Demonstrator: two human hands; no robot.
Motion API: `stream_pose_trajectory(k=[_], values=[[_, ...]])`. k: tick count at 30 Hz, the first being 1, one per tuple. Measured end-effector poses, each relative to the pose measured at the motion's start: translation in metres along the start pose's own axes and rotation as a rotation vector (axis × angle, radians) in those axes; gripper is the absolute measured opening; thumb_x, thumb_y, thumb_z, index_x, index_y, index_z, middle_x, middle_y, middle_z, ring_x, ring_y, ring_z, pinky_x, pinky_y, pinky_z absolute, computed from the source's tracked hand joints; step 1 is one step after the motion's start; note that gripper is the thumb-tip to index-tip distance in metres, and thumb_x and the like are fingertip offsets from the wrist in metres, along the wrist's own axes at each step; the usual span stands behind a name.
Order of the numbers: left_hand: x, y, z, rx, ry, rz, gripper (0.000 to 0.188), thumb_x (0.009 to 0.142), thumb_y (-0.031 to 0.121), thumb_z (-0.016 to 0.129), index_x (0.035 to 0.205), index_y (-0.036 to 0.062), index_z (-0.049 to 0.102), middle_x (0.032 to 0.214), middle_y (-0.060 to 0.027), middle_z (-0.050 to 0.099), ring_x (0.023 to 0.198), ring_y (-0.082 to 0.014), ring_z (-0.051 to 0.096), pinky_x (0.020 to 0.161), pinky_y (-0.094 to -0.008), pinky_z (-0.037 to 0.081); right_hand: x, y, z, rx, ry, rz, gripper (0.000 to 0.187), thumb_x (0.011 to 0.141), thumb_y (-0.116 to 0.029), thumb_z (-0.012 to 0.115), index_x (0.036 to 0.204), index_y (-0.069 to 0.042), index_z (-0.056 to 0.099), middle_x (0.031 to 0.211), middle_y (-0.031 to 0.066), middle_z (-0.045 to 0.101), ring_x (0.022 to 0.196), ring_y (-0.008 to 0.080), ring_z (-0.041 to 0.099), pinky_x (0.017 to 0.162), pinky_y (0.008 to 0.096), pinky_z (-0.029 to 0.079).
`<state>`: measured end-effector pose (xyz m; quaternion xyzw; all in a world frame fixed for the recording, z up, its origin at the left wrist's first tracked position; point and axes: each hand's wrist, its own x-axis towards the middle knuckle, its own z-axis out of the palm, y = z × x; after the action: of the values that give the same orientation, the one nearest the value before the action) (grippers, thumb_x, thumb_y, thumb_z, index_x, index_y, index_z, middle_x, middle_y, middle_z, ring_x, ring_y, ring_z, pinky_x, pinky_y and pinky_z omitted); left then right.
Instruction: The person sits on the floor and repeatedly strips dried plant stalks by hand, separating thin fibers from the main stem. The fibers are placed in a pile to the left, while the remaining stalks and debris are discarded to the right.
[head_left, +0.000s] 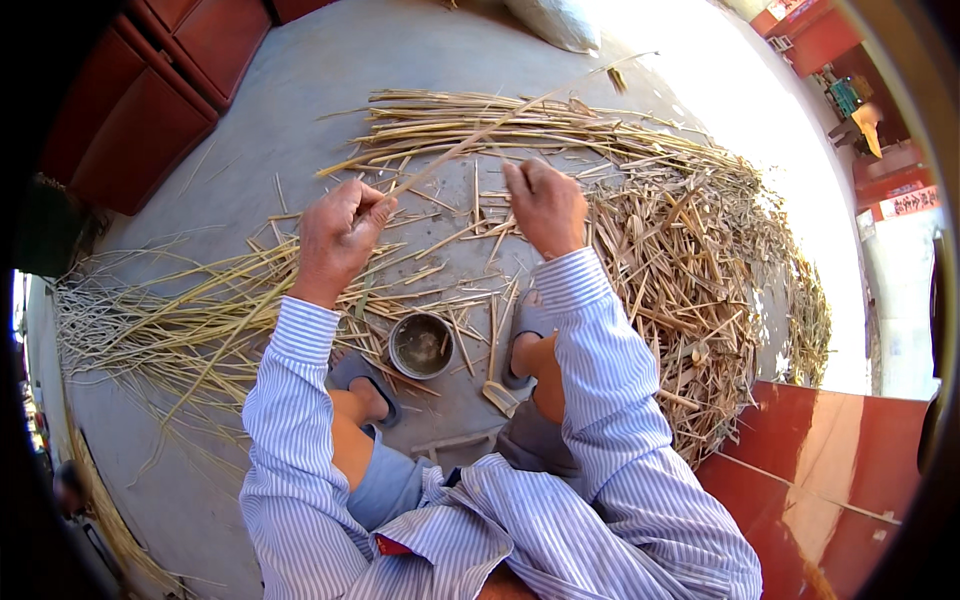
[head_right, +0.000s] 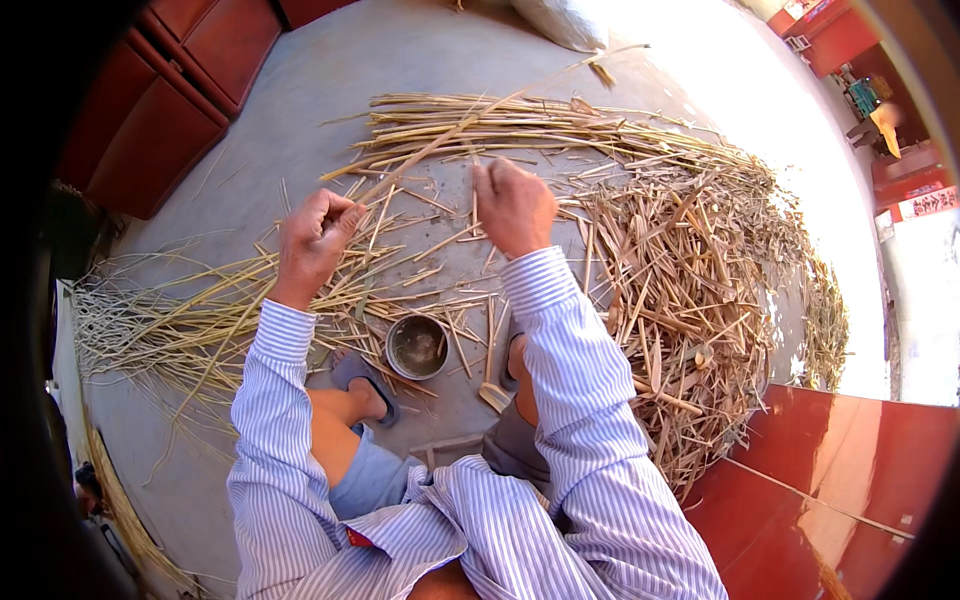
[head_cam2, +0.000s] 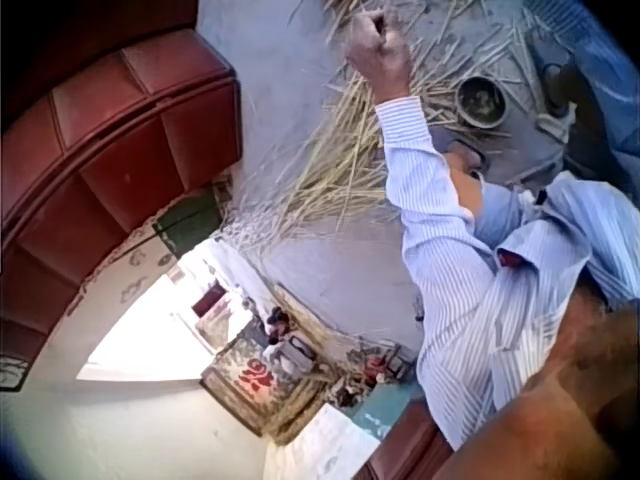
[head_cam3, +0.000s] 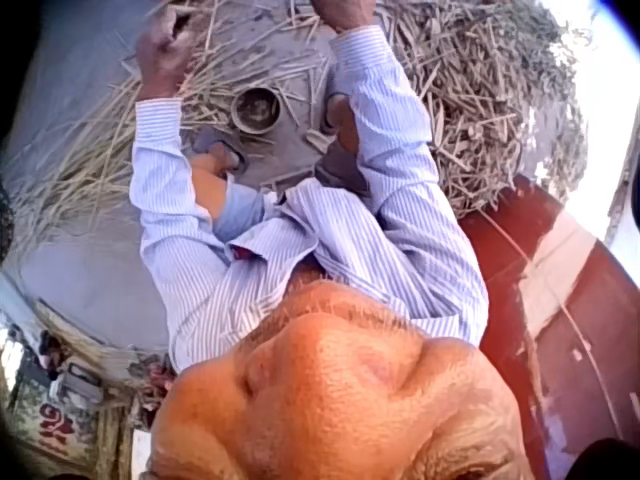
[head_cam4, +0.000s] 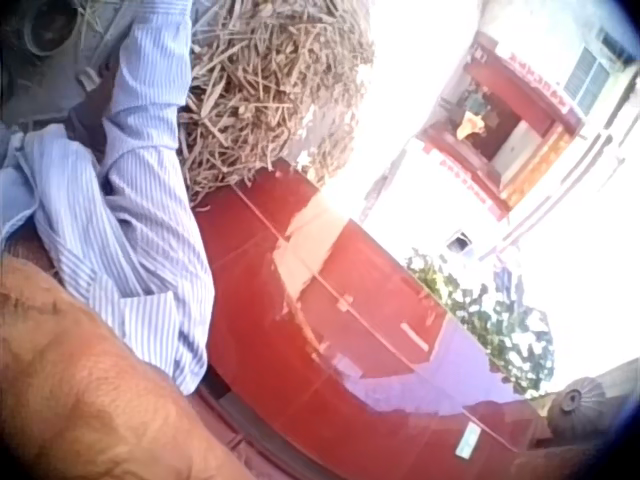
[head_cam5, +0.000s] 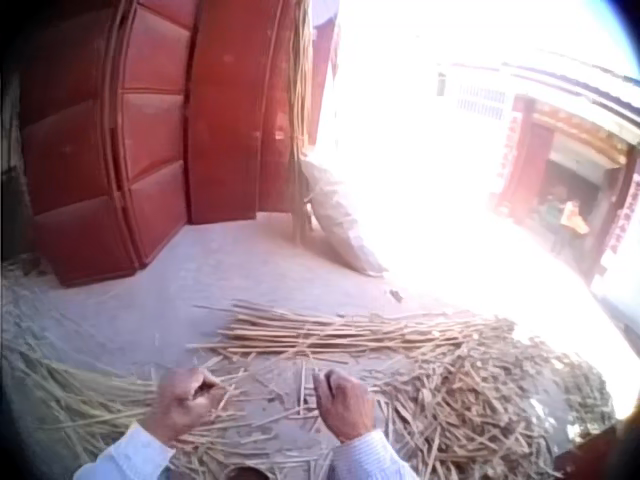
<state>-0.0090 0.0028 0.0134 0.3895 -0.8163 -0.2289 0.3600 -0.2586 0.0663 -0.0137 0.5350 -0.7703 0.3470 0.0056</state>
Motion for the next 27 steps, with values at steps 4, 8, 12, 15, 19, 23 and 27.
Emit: stream_pose_trajectory(k=[4, 8, 12, 15, 19, 23, 27], values=[[-0.004, -0.006, -0.002, -0.126, -0.135, -0.055, 0.016, 0.086, 0.014, 0.074, 0.083, 0.0016, 0.064, 0.067, -0.0084, 0.062, 0.057, -0.0147, 0.056, 0.052, -0.0297, 0.043, 0.016, 0.041, -0.015, 0.055, -0.133, 0.252, 0.054, 0.085, -0.035, 0.072, 0.119, 0.004, 0.053, 0.109, 0.018, 0.066, 0.092, 0.0291, 0.068, 0.078, 0.0412, 0.054], [-0.015, -0.009, -0.004, -0.174, -0.316, -0.113, 0.016, 0.086, 0.014, 0.073, 0.085, 0.0, 0.066, 0.066, -0.0062, 0.059, 0.056, -0.0126, 0.052, 0.052, -0.0293, 0.042, 0.025, 0.026, -0.022, 1.344, -0.438, 0.516, 0.036, 0.094, -0.027, 0.067, 0.115, 0.0, 0.057, 0.108, 0.0139, 0.068, 0.091, 0.0173, 0.069, 0.072, 0.0241, 0.056], [-0.013, 0.0, 0.003, -0.162, -0.34, -0.131, 0.016, 0.086, 0.011, 0.074, 0.092, -0.0005, 0.065, 0.071, -0.0027, 0.061, 0.062, -0.0076, 0.054, 0.056, -0.025, 0.044, 0.022, 0.011, -0.007, 1.251, -0.386, 0.54, 0.023, 0.096, -0.024, 0.065, 0.101, -0.002, 0.061, 0.091, 0.0092, 0.07, 0.08, 0.0151, 0.07, 0.065, 0.0214, 0.055], [-0.012, 0.015, 0.021, 0.011, -0.163, -0.011, 0.017, 0.082, 0.014, 0.076, 0.091, 0.0024, 0.067, 0.074, -0.0077, 0.065, 0.062, -0.0177, 0.059, 0.057, -0.0309, 0.045, 0.011, -0.009, 0.003, 1.269, -0.423, 0.491, 0.026, 0.095, -0.026, 0.065, 0.099, -0.001, 0.061, 0.088, 0.0104, 0.07, 0.075, 0.0158, 0.07, 0.064, 0.0236, 0.056], [-0.007, 0.024, 0.023, 0.103, 0.036, 0.128, 0.014, 0.081, 0.013, 0.076, 0.09, 0.0042, 0.07, 0.077, -0.0116, 0.068, 0.067, -0.0239, 0.062, 0.06, -0.0356, 0.046, 0.007, -0.021, -0.002, 1.188, -0.389, 0.522, 0.033, 0.095, -0.031, 0.065, 0.098, 0.002, 0.061, 0.082, 0.0113, 0.07, 0.072, 0.017, 0.07, 0.062, 0.0243, 0.056], [-0.001, 0.022, 0.008, 0.052, 0.359, 0.039, 0.015, 0.086, 0.019, 0.075, 0.093, 0.006, 0.07, 0.078, -0.0035, 0.07, 0.063, -0.0083, 0.055, 0.058, -0.0242, 0.044, 0.008, -0.01, 0.017, 1.132, -0.381, 0.636, 0.031, 0.095, -0.029, 0.064, 0.096, 0.002, 0.061, 0.08, 0.0119, 0.07, 0.069, 0.0169, 0.07, 0.058, 0.0244, 0.056], [0.011, 0.005, -0.046, -0.13, 0.485, -0.184, 0.016, 0.086, 0.017, 0.074, 0.094, 0.0036, 0.069, 0.079, -0.0094, 0.07, 0.068, -0.0214, 0.064, 0.061, -0.0333, 0.048, 0.016, 0.003, 0.016, 1.086, -0.285, 0.67, 0.028, 0.093, -0.027, 0.068, 0.095, 0.0, 0.061, 0.084, 0.0097, 0.069, 0.072, 0.0147, 0.07, 0.058, 0.0205, 0.056]])
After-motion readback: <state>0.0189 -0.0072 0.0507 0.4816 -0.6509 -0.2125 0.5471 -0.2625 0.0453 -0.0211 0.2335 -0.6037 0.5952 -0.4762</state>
